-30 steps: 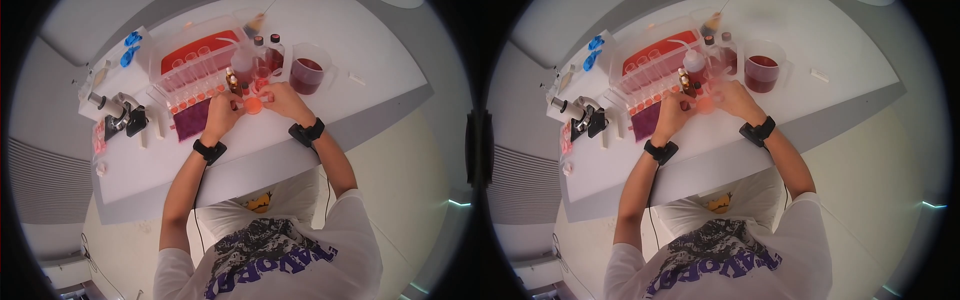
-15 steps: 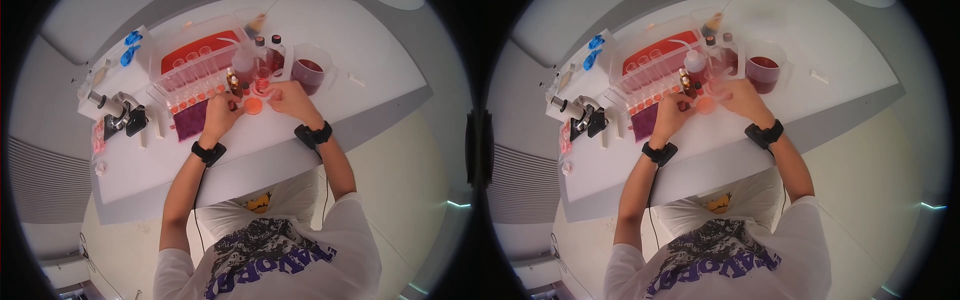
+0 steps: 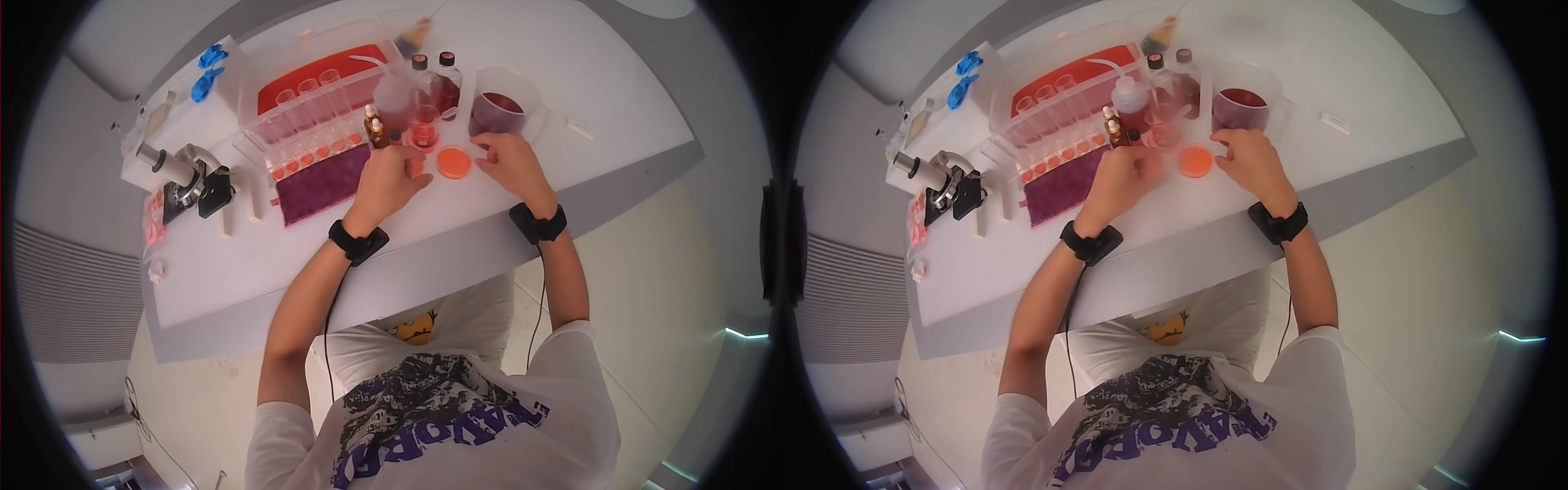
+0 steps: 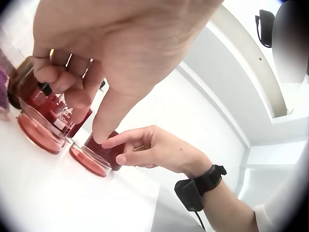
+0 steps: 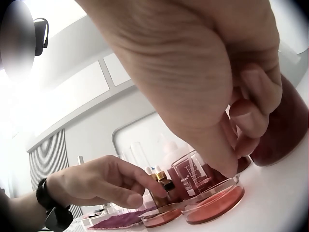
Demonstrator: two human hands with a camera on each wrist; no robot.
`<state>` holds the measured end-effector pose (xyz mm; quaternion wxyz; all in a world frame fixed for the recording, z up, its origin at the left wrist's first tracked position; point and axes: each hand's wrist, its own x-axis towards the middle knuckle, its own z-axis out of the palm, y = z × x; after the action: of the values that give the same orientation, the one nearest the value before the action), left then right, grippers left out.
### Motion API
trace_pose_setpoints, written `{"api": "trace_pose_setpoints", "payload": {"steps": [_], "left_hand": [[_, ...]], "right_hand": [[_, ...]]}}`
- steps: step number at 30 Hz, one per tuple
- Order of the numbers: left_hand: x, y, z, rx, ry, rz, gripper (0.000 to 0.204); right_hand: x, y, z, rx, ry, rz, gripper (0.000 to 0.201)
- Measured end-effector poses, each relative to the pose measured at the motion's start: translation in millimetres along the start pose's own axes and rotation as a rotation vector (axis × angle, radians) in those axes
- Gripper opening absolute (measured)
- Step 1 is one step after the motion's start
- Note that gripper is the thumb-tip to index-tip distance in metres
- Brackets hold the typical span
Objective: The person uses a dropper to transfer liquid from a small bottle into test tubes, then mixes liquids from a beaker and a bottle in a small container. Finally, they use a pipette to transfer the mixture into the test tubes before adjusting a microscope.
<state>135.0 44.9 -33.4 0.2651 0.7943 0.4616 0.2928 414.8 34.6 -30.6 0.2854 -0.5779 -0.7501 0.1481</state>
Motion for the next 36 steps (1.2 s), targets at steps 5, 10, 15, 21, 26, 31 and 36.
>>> {"api": "trace_pose_setpoints", "payload": {"steps": [5, 10, 15, 21, 26, 31, 36], "left_hand": [[7, 1, 10, -0.009, 0.081, 0.004, 0.027], [-5, 21, -13, -0.062, 0.178, 0.045, 0.022], [-28, 20, -32, -0.190, 0.232, 0.045, 0.018], [-39, 10, -84, -0.128, 0.467, 0.017, 0.023], [-32, -26, -138, 0.488, 0.863, 0.123, 0.047], [-22, -60, -168, 0.545, 0.690, 0.034, 0.056], [-5, -74, -176, 0.643, 0.398, -0.061, 0.059]], "right_hand": [[6, -15, -4, 0.029, 0.022, 0.004, 0.036], [25, -34, 8, 0.216, 0.139, 0.029, 0.037], [52, -47, 24, 0.345, 0.268, 0.013, 0.032], [76, -56, 27, 0.394, 0.186, -0.080, 0.017], [77, -52, 24, 0.410, 0.450, -0.186, 0.013], [74, -54, 19, 0.421, 0.461, -0.169, 0.012], [68, -56, 17, 0.454, 0.454, -0.124, 0.013]]}}
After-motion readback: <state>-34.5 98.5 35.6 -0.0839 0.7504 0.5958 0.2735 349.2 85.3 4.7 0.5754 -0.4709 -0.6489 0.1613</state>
